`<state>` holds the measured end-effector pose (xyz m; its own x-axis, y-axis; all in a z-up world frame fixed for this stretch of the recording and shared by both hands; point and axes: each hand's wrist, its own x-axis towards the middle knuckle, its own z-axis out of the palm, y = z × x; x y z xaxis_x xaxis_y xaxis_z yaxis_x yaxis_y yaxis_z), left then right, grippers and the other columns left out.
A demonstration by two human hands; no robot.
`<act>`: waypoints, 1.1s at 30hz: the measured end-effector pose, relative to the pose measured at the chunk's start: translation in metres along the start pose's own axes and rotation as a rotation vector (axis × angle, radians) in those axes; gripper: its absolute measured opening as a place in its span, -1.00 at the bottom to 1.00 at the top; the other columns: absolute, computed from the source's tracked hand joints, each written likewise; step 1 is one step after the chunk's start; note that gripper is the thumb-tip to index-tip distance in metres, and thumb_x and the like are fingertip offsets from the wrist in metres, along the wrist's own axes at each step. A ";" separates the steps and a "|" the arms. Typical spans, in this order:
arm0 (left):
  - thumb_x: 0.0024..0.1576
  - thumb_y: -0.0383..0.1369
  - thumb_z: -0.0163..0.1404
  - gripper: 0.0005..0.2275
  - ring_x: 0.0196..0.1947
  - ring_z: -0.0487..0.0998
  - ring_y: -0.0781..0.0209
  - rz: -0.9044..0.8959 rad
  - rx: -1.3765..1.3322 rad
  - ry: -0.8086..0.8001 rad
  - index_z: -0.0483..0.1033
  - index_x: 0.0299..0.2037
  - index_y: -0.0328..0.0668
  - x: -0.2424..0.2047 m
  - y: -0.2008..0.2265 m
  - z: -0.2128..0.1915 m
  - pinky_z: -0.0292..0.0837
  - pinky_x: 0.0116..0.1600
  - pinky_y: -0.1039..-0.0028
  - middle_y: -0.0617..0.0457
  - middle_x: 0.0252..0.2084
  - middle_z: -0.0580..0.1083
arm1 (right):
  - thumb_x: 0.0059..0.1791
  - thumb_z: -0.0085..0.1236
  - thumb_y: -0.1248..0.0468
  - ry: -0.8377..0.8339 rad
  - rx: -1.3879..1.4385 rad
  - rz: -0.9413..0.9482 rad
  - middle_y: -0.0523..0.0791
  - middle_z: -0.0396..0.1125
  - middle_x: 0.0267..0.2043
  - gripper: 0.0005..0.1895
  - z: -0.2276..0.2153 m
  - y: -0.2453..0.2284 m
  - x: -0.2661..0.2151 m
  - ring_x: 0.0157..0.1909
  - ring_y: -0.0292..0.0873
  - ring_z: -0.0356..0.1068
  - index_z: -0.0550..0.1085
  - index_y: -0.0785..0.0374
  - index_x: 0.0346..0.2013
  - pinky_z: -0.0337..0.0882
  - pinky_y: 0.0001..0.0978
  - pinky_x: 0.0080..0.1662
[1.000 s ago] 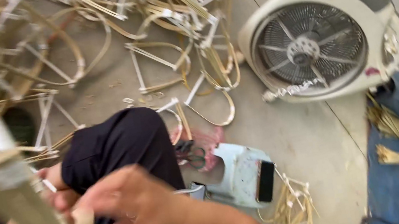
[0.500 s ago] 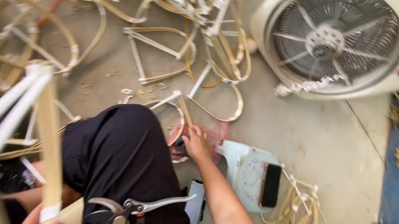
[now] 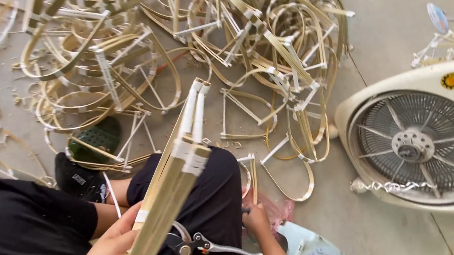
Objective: The recorder is assembling and cutting bamboo strips to form structural frames, possibly for furniture or lanterns.
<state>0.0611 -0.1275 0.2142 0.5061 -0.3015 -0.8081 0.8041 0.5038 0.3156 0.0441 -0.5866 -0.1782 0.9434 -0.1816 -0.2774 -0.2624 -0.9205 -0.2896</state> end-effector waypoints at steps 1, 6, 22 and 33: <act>0.15 -0.45 -0.08 -0.51 -0.42 0.54 0.44 0.013 -0.008 0.000 0.30 0.35 -0.07 -0.001 0.000 -0.006 0.47 -0.38 0.59 0.10 -0.22 0.57 | -0.29 0.28 0.24 0.003 -0.002 -0.015 0.26 0.36 -0.02 -0.38 0.010 0.022 0.027 -0.06 0.34 0.41 0.47 0.29 0.06 0.42 0.13 -0.03; 0.12 -0.47 -0.09 -0.41 -0.52 0.48 0.45 0.153 -0.073 -0.101 0.22 0.44 0.11 0.026 -0.019 -0.050 0.38 -0.52 0.58 0.08 -0.27 0.53 | 0.01 -0.11 0.40 0.117 1.330 0.253 -0.06 0.41 -0.18 -0.65 -0.165 -0.087 0.099 -0.41 -0.24 0.38 0.32 0.18 0.09 0.37 -0.45 -0.44; 0.11 -0.42 -0.09 -0.43 -0.86 0.07 0.27 -0.013 -0.099 -0.106 0.24 0.36 0.39 0.039 -0.052 -0.082 -0.08 -0.77 0.44 0.05 -0.65 0.28 | -0.09 0.31 0.09 -0.082 0.884 -0.222 0.06 0.56 -0.20 0.11 -0.252 -0.419 0.019 -0.18 0.00 0.56 -0.18 0.24 0.54 0.53 -0.13 -0.15; 0.07 -0.34 -0.10 -0.43 -0.94 0.04 0.23 0.024 -0.111 -0.237 0.26 0.36 0.39 0.074 -0.060 -0.115 -0.10 -0.81 0.42 0.01 -0.75 0.22 | -0.14 0.36 0.10 0.072 0.735 -0.618 0.09 0.53 -0.09 -0.11 -0.248 -0.427 -0.001 -0.05 0.00 0.52 0.10 0.30 0.34 0.52 -0.16 -0.03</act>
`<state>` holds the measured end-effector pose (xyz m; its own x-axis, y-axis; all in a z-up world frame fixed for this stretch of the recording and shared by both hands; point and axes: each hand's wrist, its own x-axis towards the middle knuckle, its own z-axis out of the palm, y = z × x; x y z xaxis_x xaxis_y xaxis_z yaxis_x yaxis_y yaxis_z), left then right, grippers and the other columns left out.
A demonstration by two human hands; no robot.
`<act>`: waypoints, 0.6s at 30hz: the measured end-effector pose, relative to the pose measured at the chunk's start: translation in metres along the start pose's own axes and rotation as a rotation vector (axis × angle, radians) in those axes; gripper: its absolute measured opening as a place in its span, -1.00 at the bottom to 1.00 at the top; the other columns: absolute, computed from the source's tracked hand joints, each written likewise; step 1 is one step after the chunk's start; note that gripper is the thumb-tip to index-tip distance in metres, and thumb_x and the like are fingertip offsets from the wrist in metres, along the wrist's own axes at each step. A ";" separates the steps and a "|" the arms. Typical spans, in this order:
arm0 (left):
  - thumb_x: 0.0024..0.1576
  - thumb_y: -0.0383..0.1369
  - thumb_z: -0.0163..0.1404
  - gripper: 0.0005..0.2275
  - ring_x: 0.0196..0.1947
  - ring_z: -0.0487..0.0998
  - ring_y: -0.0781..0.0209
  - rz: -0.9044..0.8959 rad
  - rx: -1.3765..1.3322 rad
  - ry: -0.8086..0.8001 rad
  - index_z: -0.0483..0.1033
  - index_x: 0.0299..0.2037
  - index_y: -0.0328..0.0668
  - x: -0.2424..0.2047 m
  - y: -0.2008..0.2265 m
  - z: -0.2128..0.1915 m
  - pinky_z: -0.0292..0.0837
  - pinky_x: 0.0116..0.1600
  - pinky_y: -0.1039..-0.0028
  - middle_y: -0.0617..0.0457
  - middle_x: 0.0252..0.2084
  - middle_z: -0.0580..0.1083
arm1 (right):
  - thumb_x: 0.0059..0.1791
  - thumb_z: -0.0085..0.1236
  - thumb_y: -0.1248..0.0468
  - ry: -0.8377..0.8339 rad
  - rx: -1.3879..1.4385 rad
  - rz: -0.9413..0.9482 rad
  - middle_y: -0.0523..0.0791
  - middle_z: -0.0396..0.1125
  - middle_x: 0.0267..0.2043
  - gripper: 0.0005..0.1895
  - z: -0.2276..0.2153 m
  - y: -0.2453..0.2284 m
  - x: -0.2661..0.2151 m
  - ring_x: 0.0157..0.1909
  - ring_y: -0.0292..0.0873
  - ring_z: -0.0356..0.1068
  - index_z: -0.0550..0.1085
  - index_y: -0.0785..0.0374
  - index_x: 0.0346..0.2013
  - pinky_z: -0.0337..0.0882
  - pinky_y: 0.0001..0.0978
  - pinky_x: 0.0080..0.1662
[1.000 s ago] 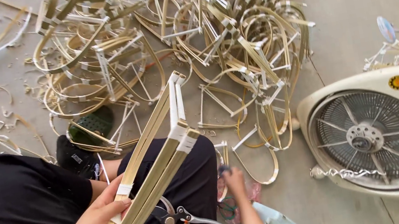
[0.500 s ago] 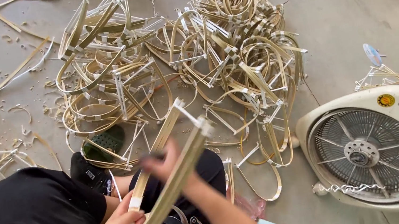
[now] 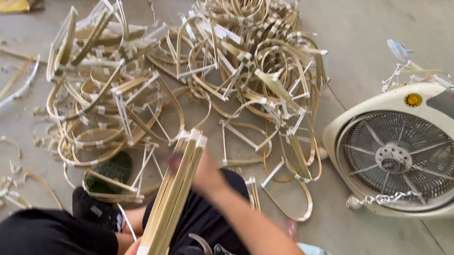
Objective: The recorder is assembling and cutting bamboo strips to form structural frames, possibly for furniture or lanterns.
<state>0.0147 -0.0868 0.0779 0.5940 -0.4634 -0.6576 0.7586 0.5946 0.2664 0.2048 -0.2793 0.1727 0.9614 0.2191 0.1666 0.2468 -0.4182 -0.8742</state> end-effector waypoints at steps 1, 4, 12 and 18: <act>0.07 -0.34 -0.10 -0.43 -0.94 0.04 0.23 0.012 0.011 -0.008 0.26 0.36 0.39 0.022 -0.005 -0.031 -0.10 -0.81 0.42 0.01 -0.75 0.22 | -0.14 0.36 0.10 0.009 -0.001 -0.016 0.09 0.53 -0.09 -0.11 0.016 0.008 -0.026 -0.05 0.00 0.52 0.10 0.30 0.34 0.52 -0.16 -0.03; 0.06 -0.56 -0.05 -0.38 -0.71 0.35 0.20 0.370 0.174 -0.092 0.21 0.40 0.06 0.050 0.025 -0.064 0.20 -0.61 0.44 -0.01 -0.64 0.33 | -0.08 0.35 0.08 -0.347 0.099 -0.093 0.05 0.45 -0.01 -0.12 0.047 0.044 -0.083 0.04 -0.03 0.45 0.13 0.36 0.37 0.46 -0.33 0.02; 0.29 -0.43 -0.07 -0.53 -0.26 0.50 0.07 1.577 1.123 0.877 0.15 0.42 -0.31 -0.064 0.073 0.058 0.42 -0.20 0.41 -0.21 -0.15 0.43 | 0.03 0.22 0.27 -0.433 1.010 0.576 -0.15 0.41 -0.35 -0.43 0.024 -0.028 -0.092 -0.50 -0.37 0.28 0.33 0.33 0.32 0.20 -0.55 -0.45; 0.13 -0.22 -0.01 -0.41 -0.37 0.58 0.33 1.119 0.830 0.108 0.16 0.40 -0.09 -0.051 0.037 0.009 0.54 -0.33 0.56 0.11 -0.06 0.51 | 0.10 0.20 0.25 -0.313 0.624 0.490 -0.16 0.44 -0.32 -0.79 0.040 0.013 -0.083 -0.37 -0.35 0.33 0.56 0.39 -0.14 0.33 -0.51 -0.30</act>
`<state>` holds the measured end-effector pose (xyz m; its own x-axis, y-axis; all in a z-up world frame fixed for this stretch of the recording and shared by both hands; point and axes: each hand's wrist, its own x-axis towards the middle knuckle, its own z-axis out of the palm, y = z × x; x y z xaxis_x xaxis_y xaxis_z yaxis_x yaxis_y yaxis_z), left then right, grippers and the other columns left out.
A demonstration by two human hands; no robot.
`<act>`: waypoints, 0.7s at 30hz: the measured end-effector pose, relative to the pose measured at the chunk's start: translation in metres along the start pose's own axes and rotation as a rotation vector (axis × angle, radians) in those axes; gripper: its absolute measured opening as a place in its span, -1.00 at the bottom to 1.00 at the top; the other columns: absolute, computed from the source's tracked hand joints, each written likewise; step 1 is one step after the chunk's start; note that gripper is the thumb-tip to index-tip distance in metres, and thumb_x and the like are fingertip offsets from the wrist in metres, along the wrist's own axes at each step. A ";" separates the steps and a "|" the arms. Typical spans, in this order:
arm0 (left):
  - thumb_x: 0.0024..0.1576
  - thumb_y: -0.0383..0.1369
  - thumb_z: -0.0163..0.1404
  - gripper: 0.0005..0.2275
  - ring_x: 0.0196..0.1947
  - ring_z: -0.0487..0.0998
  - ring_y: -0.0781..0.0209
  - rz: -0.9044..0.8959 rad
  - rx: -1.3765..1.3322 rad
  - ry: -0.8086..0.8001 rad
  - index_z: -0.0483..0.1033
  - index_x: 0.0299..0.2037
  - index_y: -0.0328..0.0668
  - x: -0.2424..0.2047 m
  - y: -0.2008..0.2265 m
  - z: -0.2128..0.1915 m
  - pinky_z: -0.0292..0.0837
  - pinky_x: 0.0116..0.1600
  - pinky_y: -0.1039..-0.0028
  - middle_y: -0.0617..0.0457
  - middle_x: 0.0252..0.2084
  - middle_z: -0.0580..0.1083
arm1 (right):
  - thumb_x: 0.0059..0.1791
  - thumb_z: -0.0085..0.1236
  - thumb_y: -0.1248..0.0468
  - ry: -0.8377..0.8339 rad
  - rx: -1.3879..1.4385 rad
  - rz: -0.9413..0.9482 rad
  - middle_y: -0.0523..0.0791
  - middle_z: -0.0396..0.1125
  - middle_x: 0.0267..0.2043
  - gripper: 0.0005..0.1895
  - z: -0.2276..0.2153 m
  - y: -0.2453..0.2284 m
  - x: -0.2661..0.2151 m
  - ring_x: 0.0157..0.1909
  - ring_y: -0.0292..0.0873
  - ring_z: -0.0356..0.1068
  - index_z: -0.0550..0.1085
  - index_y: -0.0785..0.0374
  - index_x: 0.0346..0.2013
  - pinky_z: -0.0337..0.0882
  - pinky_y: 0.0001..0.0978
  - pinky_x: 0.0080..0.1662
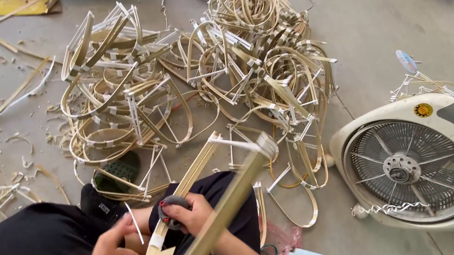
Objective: The recorder is assembling and cutting bamboo strips to form structural frames, possibly for furniture or lanterns.
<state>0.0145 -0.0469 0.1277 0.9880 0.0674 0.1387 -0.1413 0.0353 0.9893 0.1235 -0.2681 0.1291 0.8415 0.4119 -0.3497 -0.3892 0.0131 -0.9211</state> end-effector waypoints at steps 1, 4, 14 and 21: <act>0.13 -0.22 -0.01 -0.41 -0.37 0.58 0.33 -0.009 -0.002 0.005 0.16 0.40 -0.09 -0.004 -0.001 0.004 0.54 -0.33 0.56 0.11 -0.06 0.51 | 0.10 0.20 0.25 -0.002 0.000 0.010 -0.16 0.44 -0.32 -0.79 0.005 -0.002 -0.005 -0.37 -0.35 0.33 0.56 0.39 -0.14 0.33 -0.51 -0.30; 0.16 -0.28 -0.08 -0.46 -0.52 0.52 0.32 -0.673 -0.387 -0.081 0.22 0.41 0.04 -0.006 -0.019 0.012 0.45 -0.47 0.54 0.14 -0.20 0.53 | 0.04 0.23 0.22 0.010 -0.106 0.007 -0.18 0.46 -0.33 -0.79 0.023 -0.014 -0.013 -0.35 -0.34 0.35 0.57 0.33 -0.17 0.35 -0.48 -0.27; 0.18 -0.42 -0.02 -0.41 -0.53 0.35 0.37 -0.776 -0.724 -0.214 0.13 0.46 -0.17 -0.040 -0.081 0.023 0.27 -0.42 0.58 0.10 -0.54 0.33 | -0.11 0.37 -0.05 0.358 -0.585 -0.090 -0.03 0.53 -0.12 -0.35 -0.029 -0.052 0.027 -0.08 -0.13 0.56 0.46 0.37 0.08 0.54 -0.31 -0.02; 0.20 -0.56 -0.15 -0.44 -0.27 0.49 0.37 -1.088 -0.715 0.072 0.09 0.46 -0.31 -0.021 -0.035 0.031 0.33 -0.13 0.62 0.04 -0.22 0.49 | -0.20 0.47 0.05 0.038 -0.474 -0.318 0.08 0.44 0.00 -0.14 -0.018 -0.017 0.032 0.10 -0.05 0.42 0.31 0.43 0.22 0.41 -0.17 0.12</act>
<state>0.0010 -0.0805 0.0911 0.6138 -0.2795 -0.7384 0.7009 0.6233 0.3467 0.1644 -0.2716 0.1306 0.9061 0.4210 -0.0410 0.0882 -0.2827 -0.9551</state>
